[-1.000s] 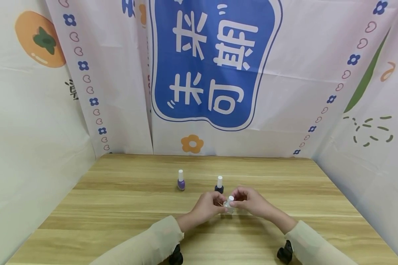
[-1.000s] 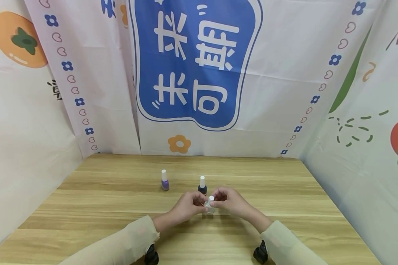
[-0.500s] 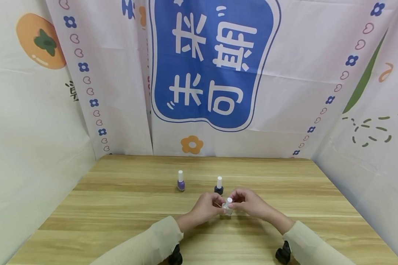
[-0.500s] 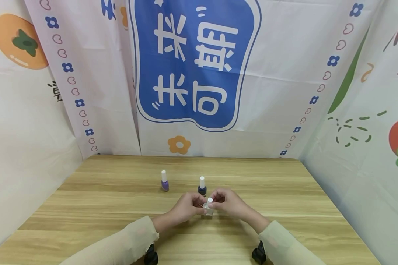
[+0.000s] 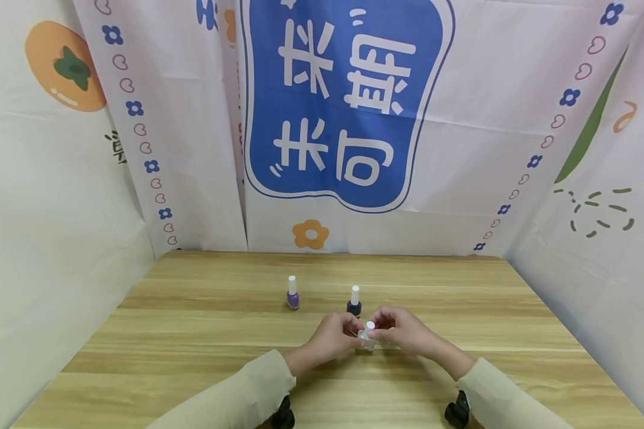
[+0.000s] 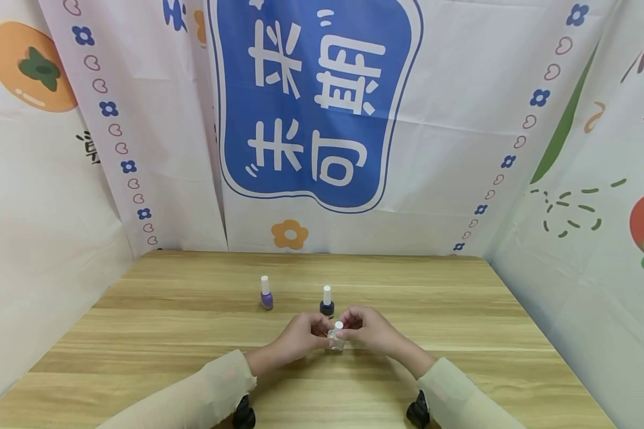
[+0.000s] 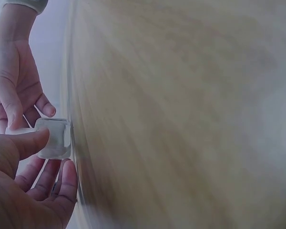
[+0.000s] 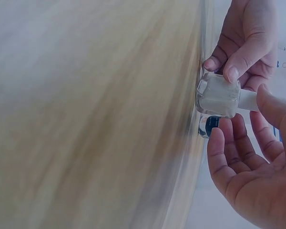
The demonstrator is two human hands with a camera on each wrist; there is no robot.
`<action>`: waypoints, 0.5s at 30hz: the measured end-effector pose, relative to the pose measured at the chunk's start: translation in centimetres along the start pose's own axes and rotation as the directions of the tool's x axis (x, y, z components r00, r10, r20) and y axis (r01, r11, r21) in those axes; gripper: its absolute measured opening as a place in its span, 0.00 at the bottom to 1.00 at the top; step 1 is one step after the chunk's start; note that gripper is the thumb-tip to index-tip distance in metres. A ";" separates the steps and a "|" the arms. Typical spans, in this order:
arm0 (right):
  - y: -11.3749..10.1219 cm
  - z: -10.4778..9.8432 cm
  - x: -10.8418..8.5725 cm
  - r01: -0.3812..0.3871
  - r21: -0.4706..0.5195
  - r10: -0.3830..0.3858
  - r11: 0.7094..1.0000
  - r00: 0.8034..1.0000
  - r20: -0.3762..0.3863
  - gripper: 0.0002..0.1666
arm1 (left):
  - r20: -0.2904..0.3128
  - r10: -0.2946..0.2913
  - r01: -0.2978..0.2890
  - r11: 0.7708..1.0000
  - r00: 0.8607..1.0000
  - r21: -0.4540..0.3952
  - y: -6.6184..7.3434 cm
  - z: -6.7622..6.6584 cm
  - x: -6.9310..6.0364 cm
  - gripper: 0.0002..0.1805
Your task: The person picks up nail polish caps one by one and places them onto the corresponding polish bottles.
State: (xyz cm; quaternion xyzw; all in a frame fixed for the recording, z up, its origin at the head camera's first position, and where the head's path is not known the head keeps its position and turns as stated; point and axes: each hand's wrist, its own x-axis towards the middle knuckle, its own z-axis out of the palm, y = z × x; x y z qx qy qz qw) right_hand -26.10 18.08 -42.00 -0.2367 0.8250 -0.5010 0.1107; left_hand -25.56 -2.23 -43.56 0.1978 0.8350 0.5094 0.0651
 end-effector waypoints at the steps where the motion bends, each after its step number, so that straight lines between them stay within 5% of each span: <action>1: -0.1 0.0 0.0 0.000 0.002 0.000 1.000 1.000 0.000 0.10 | 0.000 0.002 -0.002 1.000 1.000 0.002 0.0 0.0 0.0 0.09; 15: -0.4 0.1 0.0 0.017 -0.014 -0.017 1.000 1.000 0.015 0.10 | 0.004 0.005 -0.005 1.000 1.000 -0.006 -0.4 -0.1 0.1 0.10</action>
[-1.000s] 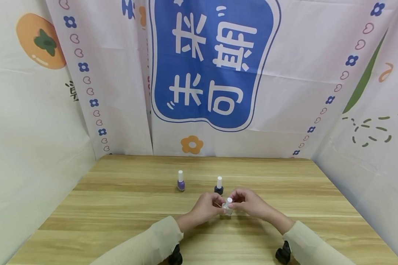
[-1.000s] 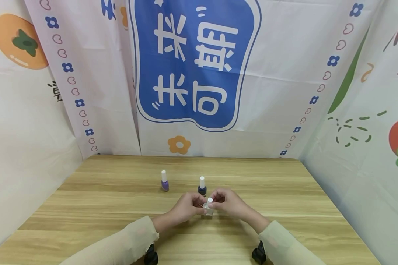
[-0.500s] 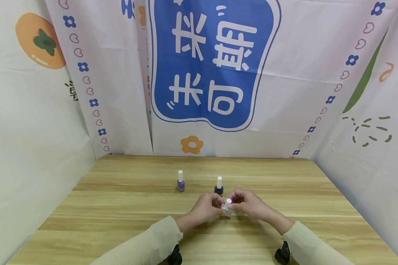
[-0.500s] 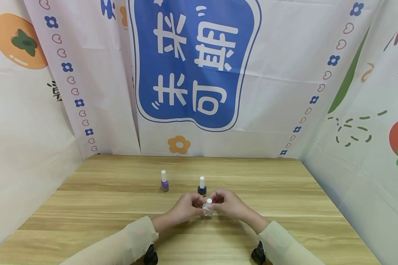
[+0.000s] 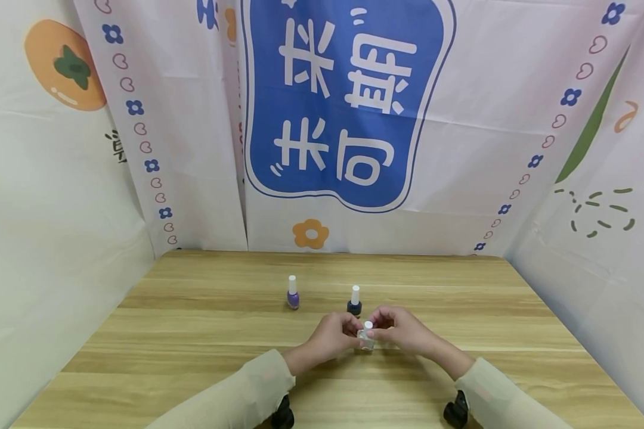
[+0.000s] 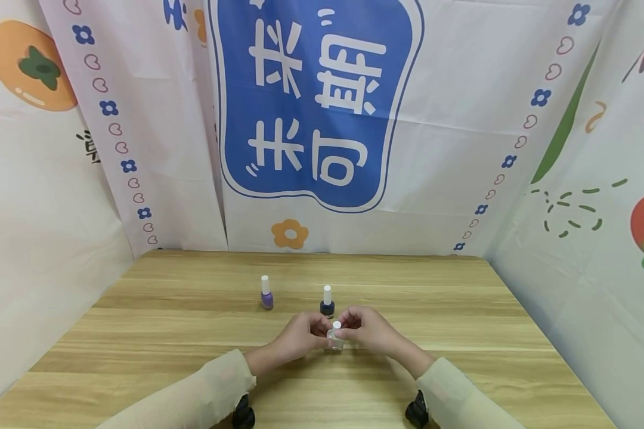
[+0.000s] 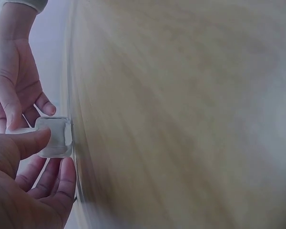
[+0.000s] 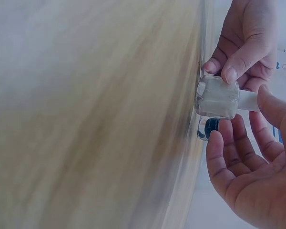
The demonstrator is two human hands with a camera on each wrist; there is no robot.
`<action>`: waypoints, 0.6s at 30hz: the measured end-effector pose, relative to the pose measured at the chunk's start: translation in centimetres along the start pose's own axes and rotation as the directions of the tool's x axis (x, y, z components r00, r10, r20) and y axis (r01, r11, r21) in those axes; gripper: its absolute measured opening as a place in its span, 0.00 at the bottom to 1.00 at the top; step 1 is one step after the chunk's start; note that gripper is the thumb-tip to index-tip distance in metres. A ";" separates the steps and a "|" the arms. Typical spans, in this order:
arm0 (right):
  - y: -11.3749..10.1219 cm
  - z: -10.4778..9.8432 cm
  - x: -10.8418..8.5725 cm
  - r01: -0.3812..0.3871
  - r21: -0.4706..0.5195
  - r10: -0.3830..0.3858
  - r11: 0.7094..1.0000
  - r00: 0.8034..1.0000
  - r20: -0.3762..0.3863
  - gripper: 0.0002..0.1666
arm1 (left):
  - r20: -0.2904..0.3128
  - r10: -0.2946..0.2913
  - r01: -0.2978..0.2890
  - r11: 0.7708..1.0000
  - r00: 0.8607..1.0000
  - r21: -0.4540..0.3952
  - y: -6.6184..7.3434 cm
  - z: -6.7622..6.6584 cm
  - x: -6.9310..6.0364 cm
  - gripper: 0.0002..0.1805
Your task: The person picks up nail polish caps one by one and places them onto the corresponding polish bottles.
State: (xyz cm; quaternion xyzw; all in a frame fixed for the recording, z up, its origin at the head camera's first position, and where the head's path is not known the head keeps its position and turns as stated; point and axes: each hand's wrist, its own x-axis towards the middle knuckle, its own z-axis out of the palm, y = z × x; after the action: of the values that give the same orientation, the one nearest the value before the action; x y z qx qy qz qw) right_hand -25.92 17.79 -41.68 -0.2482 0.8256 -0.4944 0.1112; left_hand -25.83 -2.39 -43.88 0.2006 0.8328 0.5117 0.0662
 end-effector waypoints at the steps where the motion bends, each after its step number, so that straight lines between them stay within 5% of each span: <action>1: 0.0 0.0 0.0 0.001 -0.002 -0.001 1.000 1.000 0.000 0.10 | 0.002 0.000 0.000 1.000 1.000 -0.002 -0.1 0.0 0.0 0.10; 18: -0.4 -0.9 0.1 -0.013 -0.064 0.012 0.998 1.000 -0.015 0.12 | 0.033 -0.020 0.020 1.000 0.999 0.010 0.6 -0.9 -0.1 0.11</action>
State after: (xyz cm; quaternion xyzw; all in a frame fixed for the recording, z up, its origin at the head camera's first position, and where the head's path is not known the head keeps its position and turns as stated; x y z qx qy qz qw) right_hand -26.27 18.22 -40.90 -0.2428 0.8434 -0.4686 0.1004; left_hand -25.88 -2.90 -42.96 0.2012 0.8360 0.5036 0.0842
